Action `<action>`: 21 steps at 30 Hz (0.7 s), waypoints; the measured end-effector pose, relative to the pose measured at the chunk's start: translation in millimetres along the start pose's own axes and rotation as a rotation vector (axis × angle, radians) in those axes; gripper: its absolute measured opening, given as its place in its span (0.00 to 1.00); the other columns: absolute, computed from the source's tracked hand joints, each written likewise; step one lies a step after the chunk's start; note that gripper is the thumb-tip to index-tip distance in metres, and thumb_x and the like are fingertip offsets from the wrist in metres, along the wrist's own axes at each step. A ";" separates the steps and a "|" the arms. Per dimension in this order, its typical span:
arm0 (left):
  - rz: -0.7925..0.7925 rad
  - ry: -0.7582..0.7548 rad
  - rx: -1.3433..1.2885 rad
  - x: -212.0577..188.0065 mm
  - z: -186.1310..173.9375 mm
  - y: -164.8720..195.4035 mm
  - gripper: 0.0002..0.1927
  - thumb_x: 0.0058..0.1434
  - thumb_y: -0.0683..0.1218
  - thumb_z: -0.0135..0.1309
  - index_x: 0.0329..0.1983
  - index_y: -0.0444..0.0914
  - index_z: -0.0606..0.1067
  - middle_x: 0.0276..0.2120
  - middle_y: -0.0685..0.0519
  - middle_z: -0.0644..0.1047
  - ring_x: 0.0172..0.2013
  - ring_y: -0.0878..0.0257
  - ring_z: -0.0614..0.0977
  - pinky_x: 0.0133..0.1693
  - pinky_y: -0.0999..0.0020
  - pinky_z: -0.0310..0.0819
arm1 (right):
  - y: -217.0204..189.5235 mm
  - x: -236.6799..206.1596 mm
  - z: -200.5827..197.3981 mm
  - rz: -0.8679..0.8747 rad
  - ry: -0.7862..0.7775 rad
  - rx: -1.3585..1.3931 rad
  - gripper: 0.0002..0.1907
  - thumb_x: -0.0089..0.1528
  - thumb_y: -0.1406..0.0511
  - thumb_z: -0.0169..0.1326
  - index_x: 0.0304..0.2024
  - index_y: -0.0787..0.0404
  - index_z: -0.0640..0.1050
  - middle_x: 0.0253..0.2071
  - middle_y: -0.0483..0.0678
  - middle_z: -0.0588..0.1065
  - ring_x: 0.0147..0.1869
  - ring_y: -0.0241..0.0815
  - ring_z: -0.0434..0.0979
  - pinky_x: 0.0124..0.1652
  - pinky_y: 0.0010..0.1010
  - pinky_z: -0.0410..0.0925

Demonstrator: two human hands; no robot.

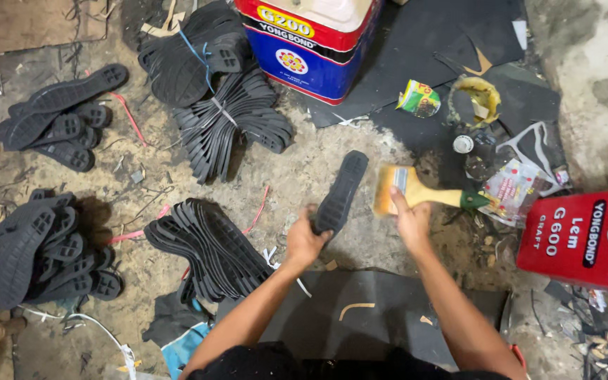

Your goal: The person applies glue to black shoe soles using a brush. They pick up each sole, apply the adhesive, and place it back down, repeating the process for multiple soles.

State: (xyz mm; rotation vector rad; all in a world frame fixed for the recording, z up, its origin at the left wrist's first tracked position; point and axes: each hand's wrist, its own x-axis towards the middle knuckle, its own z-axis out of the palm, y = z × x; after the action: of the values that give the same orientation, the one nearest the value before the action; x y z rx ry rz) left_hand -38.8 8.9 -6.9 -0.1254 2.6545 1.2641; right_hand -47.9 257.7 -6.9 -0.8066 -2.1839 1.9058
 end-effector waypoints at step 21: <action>0.913 0.035 0.425 2.2 -36.6 -0.5 0.36 0.53 0.36 0.50 0.69 0.34 0.64 0.67 0.41 0.67 0.65 0.42 0.71 0.63 0.46 0.68 | -62.0 13.9 -24.6 -0.078 -0.011 0.547 0.20 0.65 0.62 0.61 0.57 0.59 0.73 0.41 0.43 0.77 0.34 0.34 0.77 0.25 0.27 0.65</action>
State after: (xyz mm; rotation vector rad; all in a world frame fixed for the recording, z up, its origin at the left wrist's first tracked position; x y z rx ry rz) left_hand -46.1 -19.8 14.7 1.2435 3.0138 0.7911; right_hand -67.8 282.4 53.4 -0.5954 -1.5365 2.2975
